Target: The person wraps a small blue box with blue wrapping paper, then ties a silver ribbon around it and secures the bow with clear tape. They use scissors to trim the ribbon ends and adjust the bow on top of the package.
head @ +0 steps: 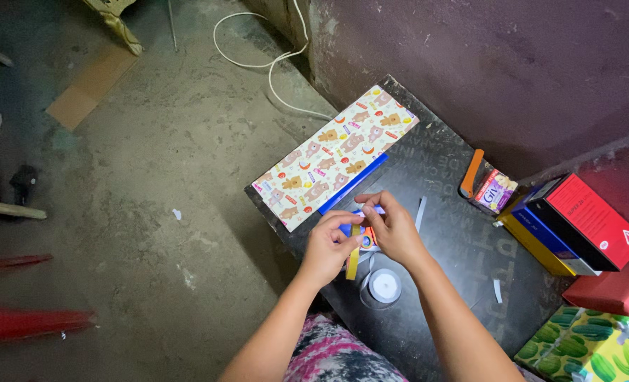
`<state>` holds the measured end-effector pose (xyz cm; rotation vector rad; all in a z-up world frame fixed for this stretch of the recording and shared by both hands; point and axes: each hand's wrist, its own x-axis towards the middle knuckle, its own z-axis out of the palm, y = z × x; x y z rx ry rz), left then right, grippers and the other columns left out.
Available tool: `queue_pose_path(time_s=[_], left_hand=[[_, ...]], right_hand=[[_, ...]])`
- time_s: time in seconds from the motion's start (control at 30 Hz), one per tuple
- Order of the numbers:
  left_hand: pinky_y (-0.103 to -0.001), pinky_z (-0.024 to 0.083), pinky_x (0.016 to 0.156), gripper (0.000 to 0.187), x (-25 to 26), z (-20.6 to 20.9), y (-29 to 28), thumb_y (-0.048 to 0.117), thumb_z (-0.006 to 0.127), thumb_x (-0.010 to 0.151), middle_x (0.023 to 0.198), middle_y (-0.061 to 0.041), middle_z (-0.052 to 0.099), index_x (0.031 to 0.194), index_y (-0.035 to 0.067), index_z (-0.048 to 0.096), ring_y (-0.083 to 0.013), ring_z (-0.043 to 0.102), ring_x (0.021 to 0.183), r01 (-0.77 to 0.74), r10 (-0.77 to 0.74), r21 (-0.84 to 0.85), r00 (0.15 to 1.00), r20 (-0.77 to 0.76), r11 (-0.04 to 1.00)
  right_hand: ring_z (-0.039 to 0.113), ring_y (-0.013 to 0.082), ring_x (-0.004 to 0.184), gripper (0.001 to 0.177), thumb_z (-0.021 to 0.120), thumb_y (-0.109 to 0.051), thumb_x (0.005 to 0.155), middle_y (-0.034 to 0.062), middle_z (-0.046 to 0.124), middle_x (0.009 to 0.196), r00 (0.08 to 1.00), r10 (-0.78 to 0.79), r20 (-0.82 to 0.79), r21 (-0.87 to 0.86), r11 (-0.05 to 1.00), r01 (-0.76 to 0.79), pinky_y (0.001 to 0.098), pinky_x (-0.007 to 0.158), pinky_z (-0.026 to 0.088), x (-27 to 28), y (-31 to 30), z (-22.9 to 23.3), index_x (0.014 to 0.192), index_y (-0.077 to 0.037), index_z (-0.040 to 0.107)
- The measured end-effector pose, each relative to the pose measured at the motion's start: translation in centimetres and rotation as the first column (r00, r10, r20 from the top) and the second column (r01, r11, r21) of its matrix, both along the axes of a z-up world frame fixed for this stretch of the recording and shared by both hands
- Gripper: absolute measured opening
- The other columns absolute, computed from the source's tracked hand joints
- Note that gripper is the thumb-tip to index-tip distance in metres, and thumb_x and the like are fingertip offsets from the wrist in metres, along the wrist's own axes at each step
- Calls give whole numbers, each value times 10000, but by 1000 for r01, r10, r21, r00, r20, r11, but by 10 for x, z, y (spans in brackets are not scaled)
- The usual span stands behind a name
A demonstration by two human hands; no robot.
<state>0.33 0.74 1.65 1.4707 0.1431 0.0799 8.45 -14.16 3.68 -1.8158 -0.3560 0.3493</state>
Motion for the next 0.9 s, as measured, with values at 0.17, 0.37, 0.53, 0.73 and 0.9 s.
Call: queue_pose_path(time_s=[0.17,0.37,0.53,0.73,0.9], left_hand=[[-195,511,611,372,2,-1,1,-93,717,825,1274,-46,586,1185,0,696,-29,600,724,10,-9,-7,1000,17,1000],[-191,455,573,351,10,-11,-7,-82,731,837,1219,-42,627,1178,-3,709,-19,530,663,27,-30,-60,998,-50,998],[-184,474,600,375,22,-23,-13,-92,740,824,1220,-38,649,1183,14,719,-18,546,674,55,-58,-47,996,-74,997],[-204,514,635,355,27,-36,-12,-106,726,826,1251,-69,644,1165,1,732,-52,604,721,95,-99,-40,985,-139,995],[-222,564,754,410,43,-38,-10,-107,722,827,1347,-75,605,1219,8,698,-81,683,894,181,-186,-60,978,-94,982]], right_hand=[[767,174,890,100,560,-104,1007,104,739,1186,1000,-6,-21,-39,999,5,316,746,621,2,3,4,1012,-4,558],[788,175,873,142,564,-135,1016,97,771,1128,999,-30,-26,-102,994,27,314,742,628,4,-1,2,1041,5,563],[763,195,893,167,595,-125,1026,98,749,1084,992,-67,-103,87,993,76,322,771,638,16,-20,-32,1122,8,624],[715,208,700,139,692,-118,964,155,719,872,886,-440,-147,-88,898,431,333,636,586,36,-57,-134,997,16,705],[718,346,762,276,828,-340,774,204,715,879,920,-385,-73,-636,729,254,440,738,567,-1,-43,-204,807,-71,769]])
